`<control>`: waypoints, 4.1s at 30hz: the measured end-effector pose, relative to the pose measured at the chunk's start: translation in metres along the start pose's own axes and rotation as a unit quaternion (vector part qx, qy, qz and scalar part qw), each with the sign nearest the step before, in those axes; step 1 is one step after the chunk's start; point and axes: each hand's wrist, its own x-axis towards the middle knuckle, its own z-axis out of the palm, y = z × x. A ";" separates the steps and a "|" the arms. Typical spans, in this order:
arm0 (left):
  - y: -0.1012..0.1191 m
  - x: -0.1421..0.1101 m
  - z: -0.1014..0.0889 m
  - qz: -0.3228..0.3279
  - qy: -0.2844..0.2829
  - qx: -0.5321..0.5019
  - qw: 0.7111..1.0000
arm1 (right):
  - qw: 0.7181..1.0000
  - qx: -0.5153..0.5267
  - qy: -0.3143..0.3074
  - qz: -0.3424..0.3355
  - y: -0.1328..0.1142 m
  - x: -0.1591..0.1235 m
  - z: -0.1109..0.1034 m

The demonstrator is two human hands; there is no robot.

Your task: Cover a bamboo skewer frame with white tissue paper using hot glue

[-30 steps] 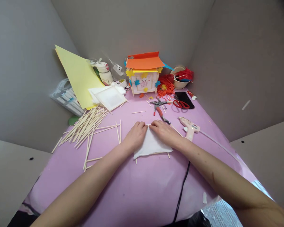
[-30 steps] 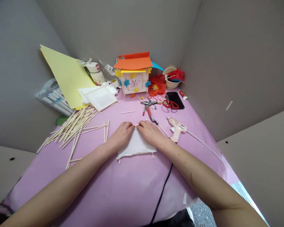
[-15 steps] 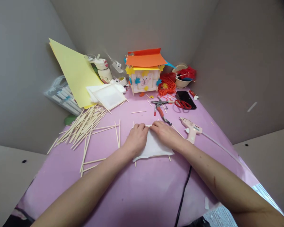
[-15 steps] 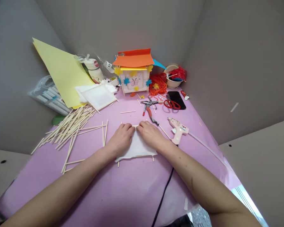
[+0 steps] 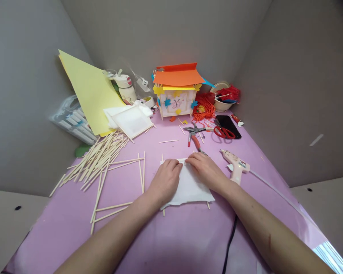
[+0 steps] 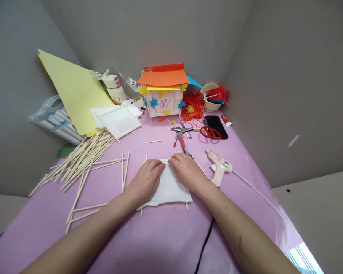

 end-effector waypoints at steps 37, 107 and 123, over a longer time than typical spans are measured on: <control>0.006 0.005 -0.012 -0.089 -0.099 0.056 0.990 | 0.995 -0.043 -0.082 0.033 -0.010 0.015 -0.002; 0.009 0.017 0.002 0.024 -0.075 -0.072 0.994 | 0.997 -0.071 -0.007 -0.026 -0.010 -0.018 -0.007; -0.011 -0.011 -0.013 -0.005 -0.037 -0.014 0.999 | 0.999 -0.025 -0.026 -0.017 -0.017 -0.015 -0.012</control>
